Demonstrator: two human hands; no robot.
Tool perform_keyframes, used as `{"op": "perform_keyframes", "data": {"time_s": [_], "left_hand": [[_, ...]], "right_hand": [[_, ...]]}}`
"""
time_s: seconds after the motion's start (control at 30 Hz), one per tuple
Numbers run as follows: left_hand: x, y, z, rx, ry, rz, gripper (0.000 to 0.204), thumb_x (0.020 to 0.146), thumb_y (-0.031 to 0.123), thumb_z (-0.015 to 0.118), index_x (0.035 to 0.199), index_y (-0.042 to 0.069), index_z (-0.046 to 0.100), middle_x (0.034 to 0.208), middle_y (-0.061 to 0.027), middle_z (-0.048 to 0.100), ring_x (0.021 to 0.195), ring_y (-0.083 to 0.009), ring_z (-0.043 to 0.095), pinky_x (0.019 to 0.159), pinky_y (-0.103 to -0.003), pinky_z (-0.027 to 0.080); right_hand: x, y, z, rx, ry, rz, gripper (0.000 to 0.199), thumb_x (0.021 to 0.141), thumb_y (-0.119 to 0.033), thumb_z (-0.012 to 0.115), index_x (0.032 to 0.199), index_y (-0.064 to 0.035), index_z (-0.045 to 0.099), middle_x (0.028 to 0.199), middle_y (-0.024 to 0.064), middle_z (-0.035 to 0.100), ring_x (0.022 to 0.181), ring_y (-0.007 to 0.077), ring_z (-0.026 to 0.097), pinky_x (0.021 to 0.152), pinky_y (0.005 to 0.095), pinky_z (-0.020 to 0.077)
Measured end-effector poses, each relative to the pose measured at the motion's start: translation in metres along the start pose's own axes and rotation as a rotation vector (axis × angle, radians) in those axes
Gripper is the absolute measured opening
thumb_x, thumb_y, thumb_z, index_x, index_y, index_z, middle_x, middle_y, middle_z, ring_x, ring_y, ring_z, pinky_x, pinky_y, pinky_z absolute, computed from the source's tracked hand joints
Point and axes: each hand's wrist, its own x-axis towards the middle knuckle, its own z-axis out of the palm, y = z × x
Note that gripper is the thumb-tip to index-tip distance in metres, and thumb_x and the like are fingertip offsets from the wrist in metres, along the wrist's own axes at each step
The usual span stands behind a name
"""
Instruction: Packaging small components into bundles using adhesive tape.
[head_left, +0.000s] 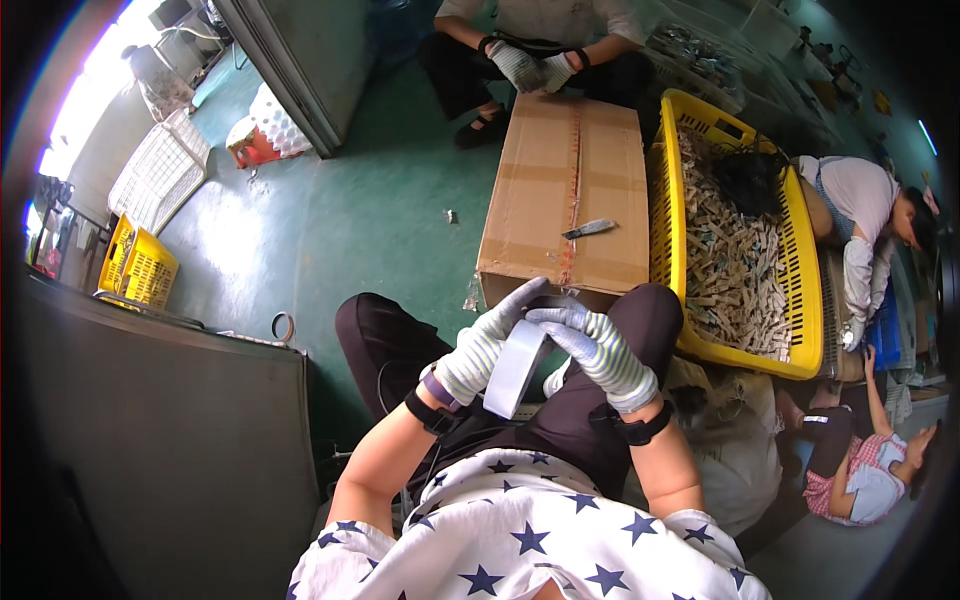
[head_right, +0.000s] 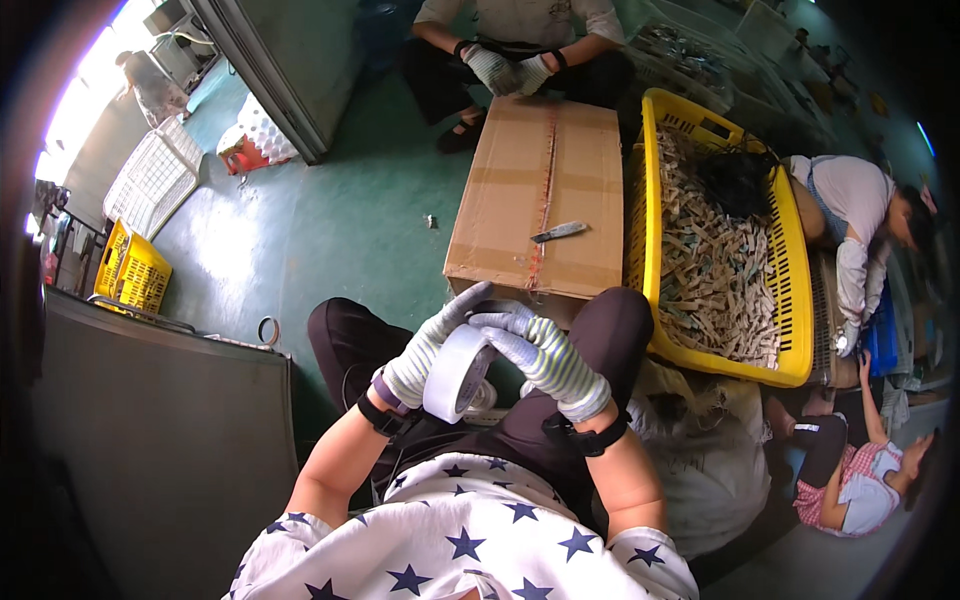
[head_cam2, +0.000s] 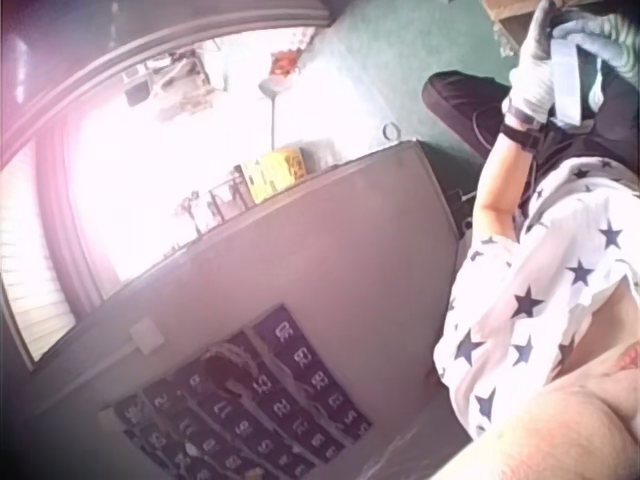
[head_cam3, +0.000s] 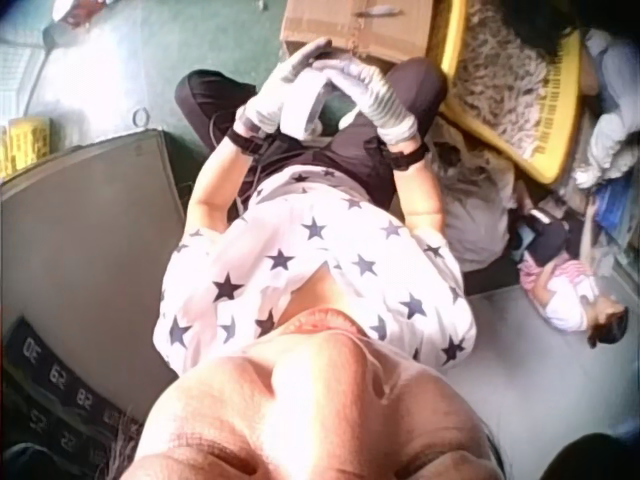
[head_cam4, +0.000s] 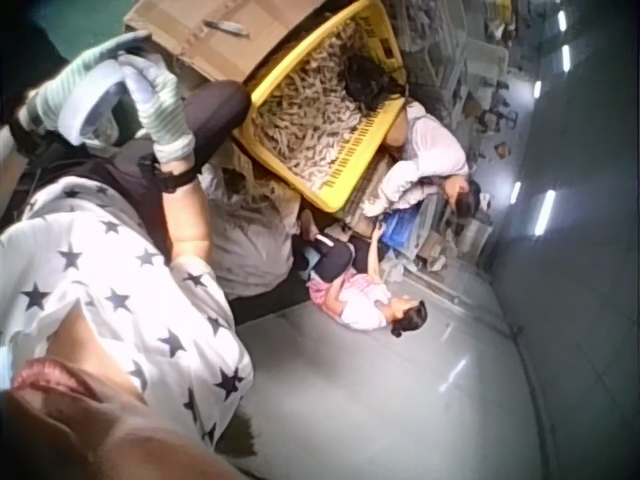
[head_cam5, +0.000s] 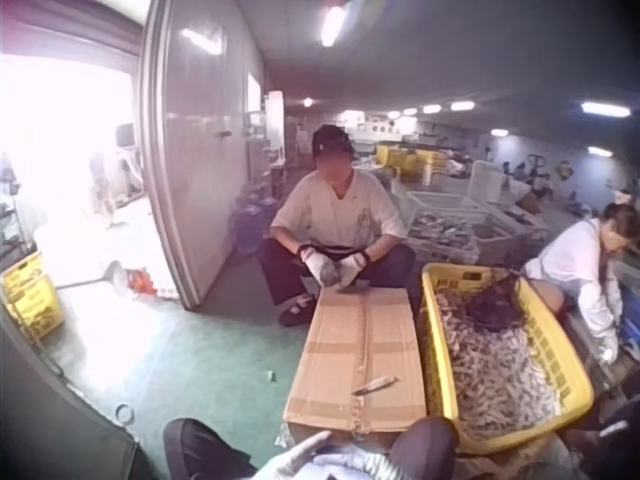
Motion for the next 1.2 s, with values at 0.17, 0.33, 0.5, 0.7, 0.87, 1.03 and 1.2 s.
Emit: {"op": "perform_keyframes", "data": {"time_s": [0.17, 0.33, 0.5, 0.7, 0.87, 1.03, 1.2], "left_hand": [[0.021, -0.020, -0.031, 0.108, 0.093, 0.095, 0.063, 0.084, -0.004, 0.067, 0.142, 0.007, 0.044, 0.105, 0.0004, 0.060, 0.088, -0.0062, 0.057, 0.081, -0.023, 0.050], [0.049, -0.023, -0.062, 0.503, 0.078, 0.112, 0.060, 0.076, -0.014, 0.064, 0.131, 0.008, 0.056, 0.102, 0.0015, 0.063, 0.092, -0.0091, 0.059, 0.083, -0.023, 0.049], [0.057, -0.006, -0.036, 1.677, 0.039, 0.225, 0.031, 0.063, 0.031, 0.074, 0.084, 0.010, 0.065, 0.080, -0.0132, 0.063, 0.075, -0.0369, 0.059, 0.068, -0.044, 0.049], [0.043, -0.022, -0.022, 1.022, -0.090, 0.312, 0.012, 0.071, 0.012, 0.069, 0.080, 0.004, 0.067, 0.077, -0.0120, 0.065, 0.071, -0.0297, 0.063, 0.063, -0.036, 0.051], [0.039, -0.036, -0.034, 0.650, -0.289, 0.595, 0.013, 0.073, 0.008, 0.070, 0.084, 0.002, 0.068, 0.081, -0.0111, 0.066, 0.074, -0.0271, 0.064, 0.065, -0.036, 0.052], [0.057, -0.071, -0.056, 0.572, -0.126, 0.377, 0.017, 0.073, 0.012, 0.071, 0.087, 0.003, 0.068, 0.084, -0.0143, 0.066, 0.078, -0.0287, 0.065, 0.068, -0.036, 0.052], [0.053, -0.038, -0.037, 2.039, -0.127, 0.167, 0.018, 0.072, 0.023, 0.063, 0.081, 0.008, 0.068, 0.081, -0.0115, 0.067, 0.075, -0.0312, 0.064, 0.066, -0.040, 0.048]], "right_hand": [[-0.012, -0.019, -0.017, -0.244, -0.096, -0.203, 0.077, 0.090, -0.061, 0.051, 0.135, 0.0012, 0.049, 0.147, 0.0192, 0.037, 0.141, 0.0281, 0.028, 0.115, 0.0385, 0.0199], [-0.030, -0.022, 0.020, -0.035, 0.224, -0.164, 0.060, 0.081, -0.033, 0.077, 0.125, -0.0002, 0.055, 0.127, 0.0129, 0.055, 0.119, 0.0244, 0.052, 0.104, 0.0362, 0.0370], [-0.013, -0.022, 0.045, -1.068, 0.192, -0.610, 0.067, 0.074, -0.041, 0.075, 0.129, -0.0092, 0.054, 0.138, 0.0189, 0.043, 0.123, 0.0388, 0.045, 0.102, 0.0504, 0.0357], [0.006, 0.000, 0.061, -1.156, 0.129, -0.452, 0.082, 0.071, -0.058, 0.074, 0.134, -0.0109, 0.052, 0.146, 0.0253, 0.032, 0.132, 0.0445, 0.034, 0.110, 0.0522, 0.0252], [0.012, 0.003, 0.061, -1.080, 0.039, -0.423, 0.081, 0.070, -0.058, 0.075, 0.132, -0.0102, 0.053, 0.142, 0.0260, 0.037, 0.132, 0.0444, 0.035, 0.110, 0.0517, 0.0264], [0.011, 0.005, 0.056, -1.010, 0.033, -0.445, 0.085, 0.069, -0.052, 0.079, 0.134, -0.0067, 0.050, 0.141, 0.0253, 0.038, 0.133, 0.0426, 0.036, 0.111, 0.0490, 0.0266], [0.009, -0.003, 0.038, -1.024, 0.223, -0.457, 0.100, 0.068, -0.045, 0.082, 0.143, -0.0010, 0.033, 0.145, 0.0256, 0.032, 0.133, 0.0412, 0.036, 0.109, 0.0459, 0.0320]]}}
